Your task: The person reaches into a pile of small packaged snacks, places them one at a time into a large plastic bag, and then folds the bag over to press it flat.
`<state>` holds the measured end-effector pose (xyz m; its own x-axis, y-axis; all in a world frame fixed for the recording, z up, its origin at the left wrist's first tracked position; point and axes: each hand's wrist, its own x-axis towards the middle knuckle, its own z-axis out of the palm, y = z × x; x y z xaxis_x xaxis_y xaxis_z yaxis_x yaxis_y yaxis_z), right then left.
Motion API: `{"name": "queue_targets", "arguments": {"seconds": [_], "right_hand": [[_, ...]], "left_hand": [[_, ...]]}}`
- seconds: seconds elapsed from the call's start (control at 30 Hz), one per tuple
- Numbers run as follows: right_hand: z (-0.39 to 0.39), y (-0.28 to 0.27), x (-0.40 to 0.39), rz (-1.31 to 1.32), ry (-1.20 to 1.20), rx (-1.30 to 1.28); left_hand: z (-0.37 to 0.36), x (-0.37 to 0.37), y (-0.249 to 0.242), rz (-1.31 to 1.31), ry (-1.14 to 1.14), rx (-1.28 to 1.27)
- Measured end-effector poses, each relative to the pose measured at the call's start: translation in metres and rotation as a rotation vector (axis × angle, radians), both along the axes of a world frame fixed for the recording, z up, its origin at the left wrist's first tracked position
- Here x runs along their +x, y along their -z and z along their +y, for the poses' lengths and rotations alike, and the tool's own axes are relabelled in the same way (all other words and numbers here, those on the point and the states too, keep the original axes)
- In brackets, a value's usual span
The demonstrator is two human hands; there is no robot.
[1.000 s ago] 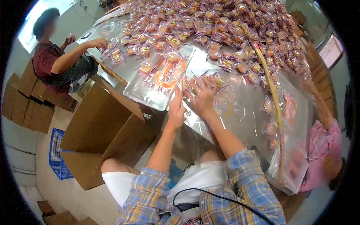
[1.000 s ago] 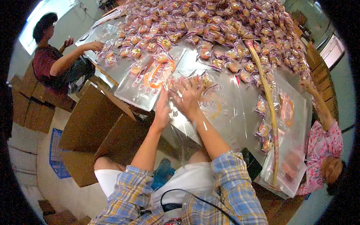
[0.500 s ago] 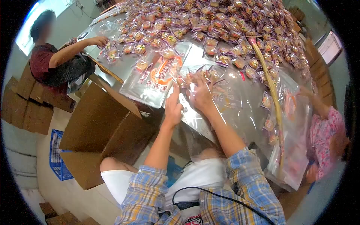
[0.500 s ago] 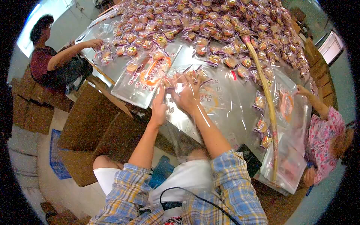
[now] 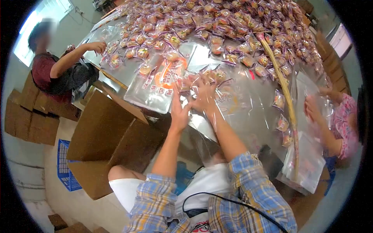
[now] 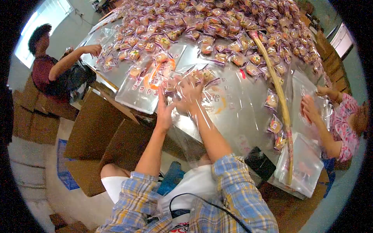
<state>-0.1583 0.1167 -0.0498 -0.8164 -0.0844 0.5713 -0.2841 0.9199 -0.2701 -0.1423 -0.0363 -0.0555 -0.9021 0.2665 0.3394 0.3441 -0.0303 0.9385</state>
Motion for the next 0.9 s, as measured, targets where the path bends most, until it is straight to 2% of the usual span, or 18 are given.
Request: {"name": "queue_targets", "arguments": {"seconds": [0.03, 0.13, 0.17, 0.27, 0.3, 0.4, 0.57, 0.67, 0.77, 0.8, 0.83, 0.87, 0.9], "right_hand": [[-0.003, -0.001, -0.001, -0.032, 0.068, 0.057], [-0.008, -0.017, 0.008, -0.010, 0.092, 0.006], [-0.008, -0.028, 0.014, -0.054, 0.102, 0.002], [-0.011, -0.025, 0.006, 0.003, 0.119, 0.030], [-0.015, -0.024, 0.006, 0.068, 0.167, 0.095], [-0.016, -0.027, 0.007, 0.047, 0.091, 0.020], [-0.009, -0.027, 0.007, 0.240, -0.057, -0.163], [-0.009, -0.018, 0.003, 0.296, -0.065, -0.150], [-0.007, -0.017, 0.003, 0.294, -0.130, -0.258], [-0.008, -0.016, 0.004, 0.274, -0.140, -0.299], [-0.008, -0.014, 0.007, 0.091, -0.140, -0.405], [-0.008, -0.013, 0.005, 0.126, -0.124, -0.344], [-0.008, -0.014, 0.002, 0.159, -0.105, -0.283]], "left_hand": [[0.001, -0.001, -0.002, -0.022, 0.008, 0.052], [0.004, 0.007, -0.016, -0.186, -0.022, 0.203], [0.002, 0.001, -0.008, -0.184, 0.031, 0.322], [-0.002, 0.004, -0.012, -0.267, 0.037, 0.221], [0.000, 0.001, -0.012, -0.199, 0.012, 0.194], [-0.003, -0.004, -0.013, -0.309, -0.051, 0.312], [-0.001, -0.020, -0.034, -0.486, -0.091, 0.483], [-0.002, -0.042, -0.015, -0.476, -0.032, 0.497], [0.001, -0.046, -0.019, -0.427, -0.048, 0.401], [0.003, -0.043, -0.023, -0.408, -0.044, 0.408], [0.008, -0.038, -0.027, -0.389, -0.039, 0.416], [0.011, -0.035, -0.032, -0.371, -0.035, 0.423], [0.013, -0.040, -0.030, -0.357, -0.047, 0.325]]}}
